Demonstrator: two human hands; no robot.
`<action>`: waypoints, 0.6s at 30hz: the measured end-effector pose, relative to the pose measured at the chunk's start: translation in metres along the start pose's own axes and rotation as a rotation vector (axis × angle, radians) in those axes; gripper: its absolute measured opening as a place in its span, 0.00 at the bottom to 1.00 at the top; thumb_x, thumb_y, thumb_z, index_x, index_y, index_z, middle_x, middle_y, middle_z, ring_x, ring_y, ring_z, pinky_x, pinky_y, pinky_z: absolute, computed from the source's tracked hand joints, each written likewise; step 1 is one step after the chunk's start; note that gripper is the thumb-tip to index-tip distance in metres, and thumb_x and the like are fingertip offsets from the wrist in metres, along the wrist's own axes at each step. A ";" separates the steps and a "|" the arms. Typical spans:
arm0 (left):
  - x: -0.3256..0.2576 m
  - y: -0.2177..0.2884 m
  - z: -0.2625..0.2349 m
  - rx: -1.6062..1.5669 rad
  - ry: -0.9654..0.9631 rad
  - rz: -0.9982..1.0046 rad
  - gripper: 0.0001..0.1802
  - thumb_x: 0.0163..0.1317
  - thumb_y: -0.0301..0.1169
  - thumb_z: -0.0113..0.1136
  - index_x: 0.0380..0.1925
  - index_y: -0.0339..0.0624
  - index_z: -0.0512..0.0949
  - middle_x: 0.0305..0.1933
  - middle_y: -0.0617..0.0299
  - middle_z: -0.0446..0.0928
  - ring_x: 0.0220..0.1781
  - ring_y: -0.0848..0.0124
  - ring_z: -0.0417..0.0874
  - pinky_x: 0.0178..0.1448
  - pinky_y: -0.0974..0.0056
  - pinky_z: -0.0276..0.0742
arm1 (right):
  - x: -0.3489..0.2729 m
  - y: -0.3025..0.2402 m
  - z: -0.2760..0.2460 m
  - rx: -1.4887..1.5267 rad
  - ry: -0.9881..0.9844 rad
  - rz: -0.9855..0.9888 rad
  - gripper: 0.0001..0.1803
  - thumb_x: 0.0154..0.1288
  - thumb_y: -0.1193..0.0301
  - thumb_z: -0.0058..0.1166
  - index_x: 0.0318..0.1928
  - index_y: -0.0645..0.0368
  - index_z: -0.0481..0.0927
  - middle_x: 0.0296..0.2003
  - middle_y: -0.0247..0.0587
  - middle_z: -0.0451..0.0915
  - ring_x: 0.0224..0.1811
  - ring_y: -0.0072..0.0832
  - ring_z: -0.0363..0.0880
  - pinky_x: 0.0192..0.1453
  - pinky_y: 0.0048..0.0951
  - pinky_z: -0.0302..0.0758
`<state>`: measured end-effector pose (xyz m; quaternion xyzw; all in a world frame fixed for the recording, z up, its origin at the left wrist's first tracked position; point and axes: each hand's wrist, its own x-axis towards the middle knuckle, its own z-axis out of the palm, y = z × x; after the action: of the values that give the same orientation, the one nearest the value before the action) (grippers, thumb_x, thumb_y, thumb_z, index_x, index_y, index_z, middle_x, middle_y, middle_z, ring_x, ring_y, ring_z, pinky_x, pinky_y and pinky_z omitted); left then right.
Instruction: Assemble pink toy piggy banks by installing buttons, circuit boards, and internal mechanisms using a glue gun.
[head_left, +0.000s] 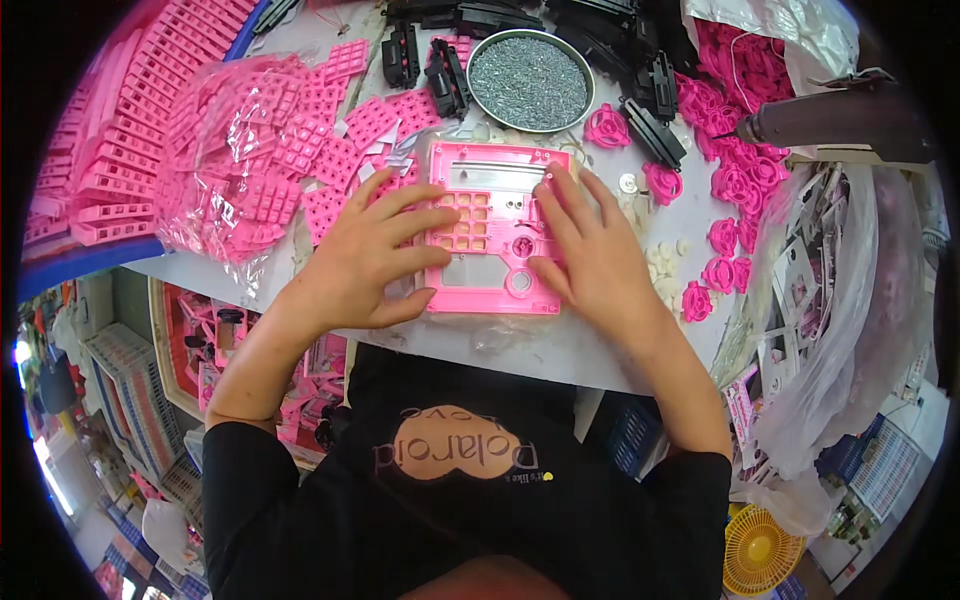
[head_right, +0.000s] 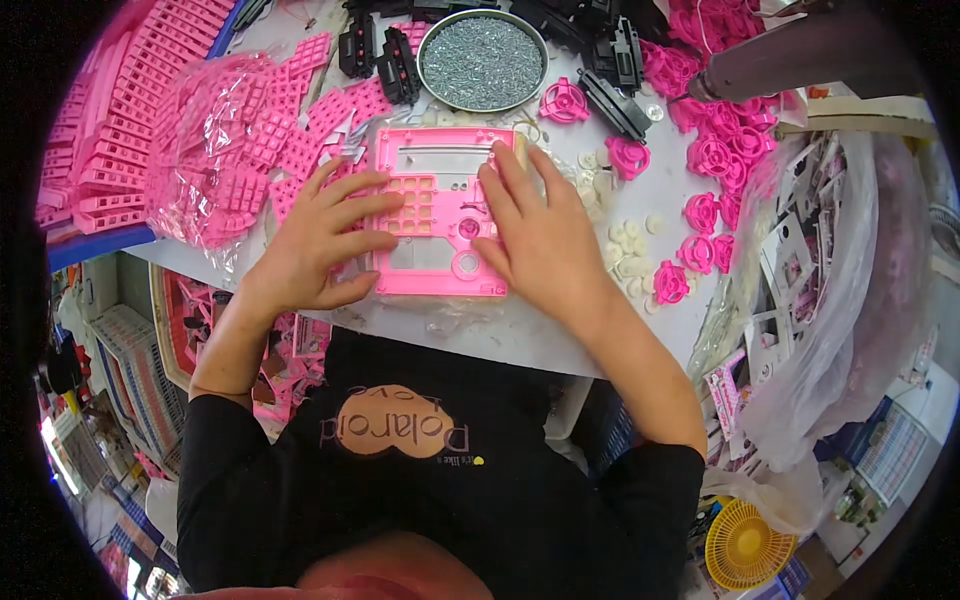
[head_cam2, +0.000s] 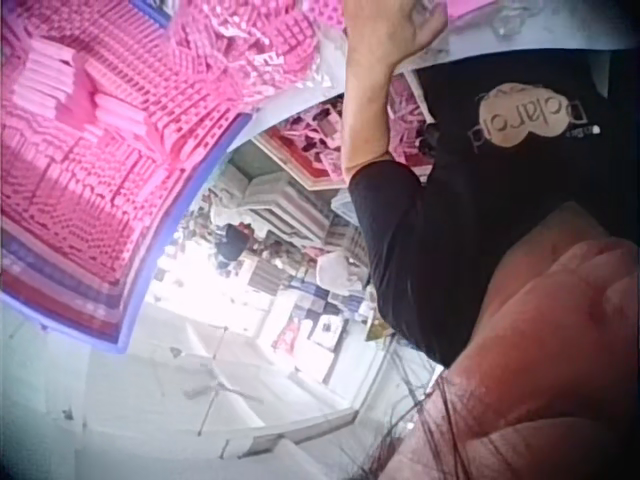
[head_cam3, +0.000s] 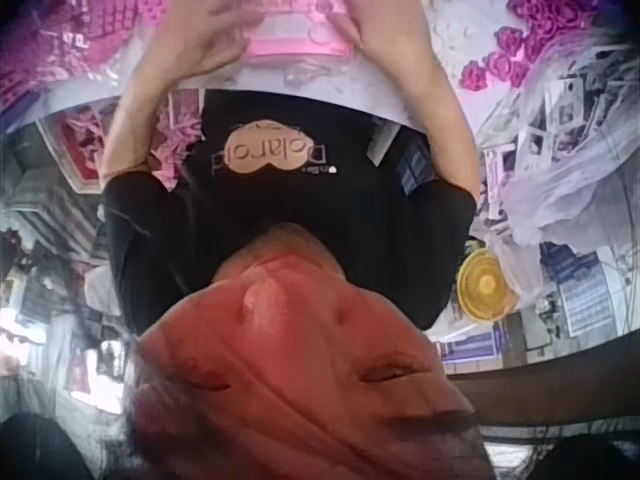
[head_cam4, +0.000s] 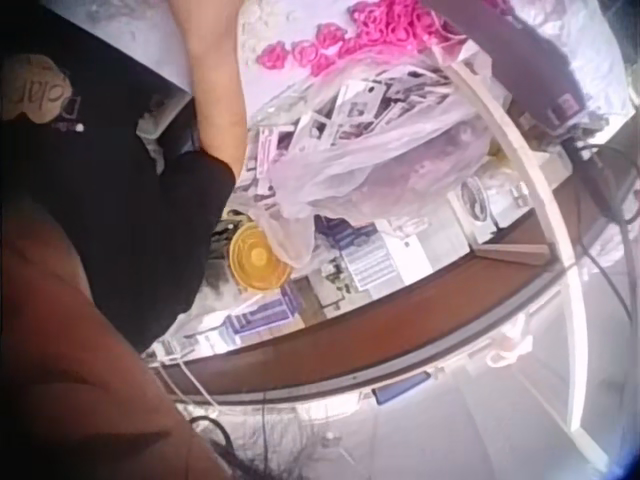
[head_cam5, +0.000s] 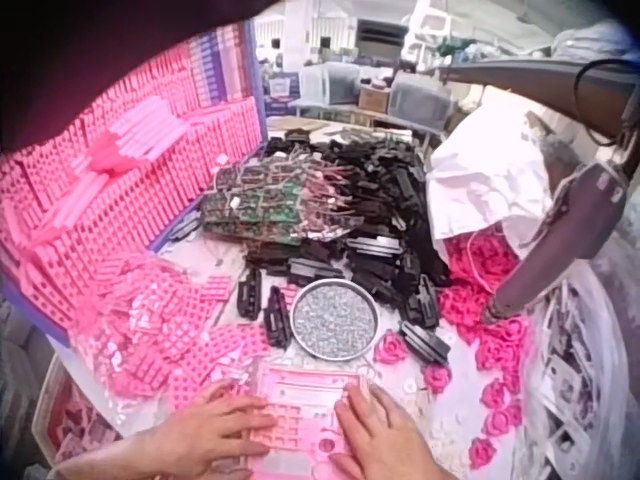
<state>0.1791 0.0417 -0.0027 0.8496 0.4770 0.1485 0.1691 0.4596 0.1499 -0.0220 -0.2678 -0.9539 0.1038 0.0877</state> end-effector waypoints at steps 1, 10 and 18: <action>0.001 0.002 0.002 0.023 -0.004 -0.012 0.28 0.50 0.40 0.72 0.54 0.51 0.80 0.68 0.57 0.73 0.74 0.52 0.68 0.76 0.34 0.54 | -0.001 -0.001 0.001 0.023 0.000 0.009 0.37 0.59 0.56 0.64 0.65 0.63 0.74 0.71 0.53 0.67 0.70 0.58 0.63 0.74 0.49 0.63; 0.016 0.035 0.030 -0.011 -0.032 -0.033 0.37 0.51 0.47 0.73 0.61 0.48 0.76 0.72 0.57 0.70 0.75 0.53 0.66 0.77 0.41 0.56 | -0.022 0.049 -0.015 0.489 0.382 0.533 0.14 0.65 0.68 0.61 0.49 0.59 0.85 0.44 0.47 0.84 0.38 0.37 0.86 0.40 0.37 0.82; 0.019 0.036 0.034 -0.039 0.014 -0.048 0.33 0.51 0.43 0.74 0.57 0.49 0.78 0.69 0.57 0.72 0.73 0.52 0.68 0.75 0.40 0.58 | 0.011 0.085 -0.024 -0.067 -0.078 0.429 0.08 0.62 0.66 0.59 0.36 0.57 0.84 0.31 0.45 0.85 0.34 0.47 0.84 0.38 0.46 0.79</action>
<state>0.2300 0.0351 -0.0161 0.8335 0.4952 0.1597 0.1859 0.4974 0.2308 -0.0189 -0.4630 -0.8807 0.0986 0.0178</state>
